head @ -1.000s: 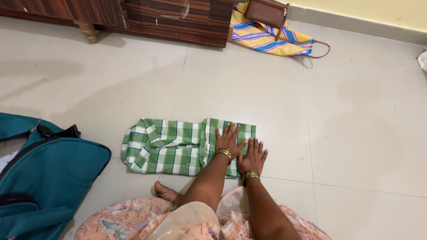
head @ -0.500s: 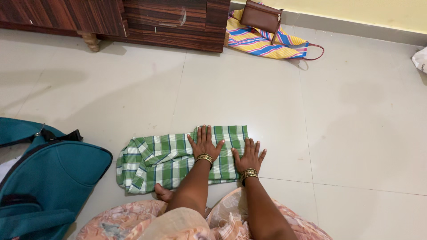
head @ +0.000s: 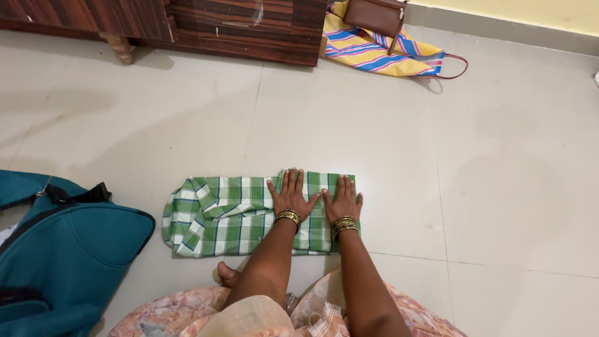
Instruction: The person folds a green and white plaid shirt by bringing the sides inward and then folding the bottom up several times while sitting on the floor next to a blue bag.
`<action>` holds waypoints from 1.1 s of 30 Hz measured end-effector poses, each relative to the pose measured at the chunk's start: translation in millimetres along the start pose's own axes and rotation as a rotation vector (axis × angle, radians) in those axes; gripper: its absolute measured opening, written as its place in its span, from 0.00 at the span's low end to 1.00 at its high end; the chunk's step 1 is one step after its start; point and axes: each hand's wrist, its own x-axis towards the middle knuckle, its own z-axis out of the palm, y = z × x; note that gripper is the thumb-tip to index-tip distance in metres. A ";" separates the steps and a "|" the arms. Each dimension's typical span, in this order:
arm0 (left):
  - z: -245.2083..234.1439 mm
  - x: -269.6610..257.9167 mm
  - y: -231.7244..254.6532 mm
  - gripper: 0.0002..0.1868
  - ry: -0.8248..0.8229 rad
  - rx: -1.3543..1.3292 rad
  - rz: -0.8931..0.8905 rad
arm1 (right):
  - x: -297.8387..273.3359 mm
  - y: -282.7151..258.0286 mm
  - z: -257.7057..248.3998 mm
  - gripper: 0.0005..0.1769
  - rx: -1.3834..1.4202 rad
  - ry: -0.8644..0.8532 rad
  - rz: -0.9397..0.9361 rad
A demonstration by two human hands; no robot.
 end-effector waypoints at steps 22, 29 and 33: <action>-8.7 16.4 -1.9 0.63 -0.056 0.007 -0.002 | -15.9 -12.2 -20.1 0.50 0.007 0.037 0.100; -12.5 16.4 -80.4 0.43 0.070 -0.214 0.231 | -18.1 -10.3 -19.6 0.51 0.031 0.076 0.079; 23.6 -79.1 -114.5 0.24 0.130 -0.493 0.056 | -15.5 -6.6 -12.3 0.51 0.038 0.087 0.077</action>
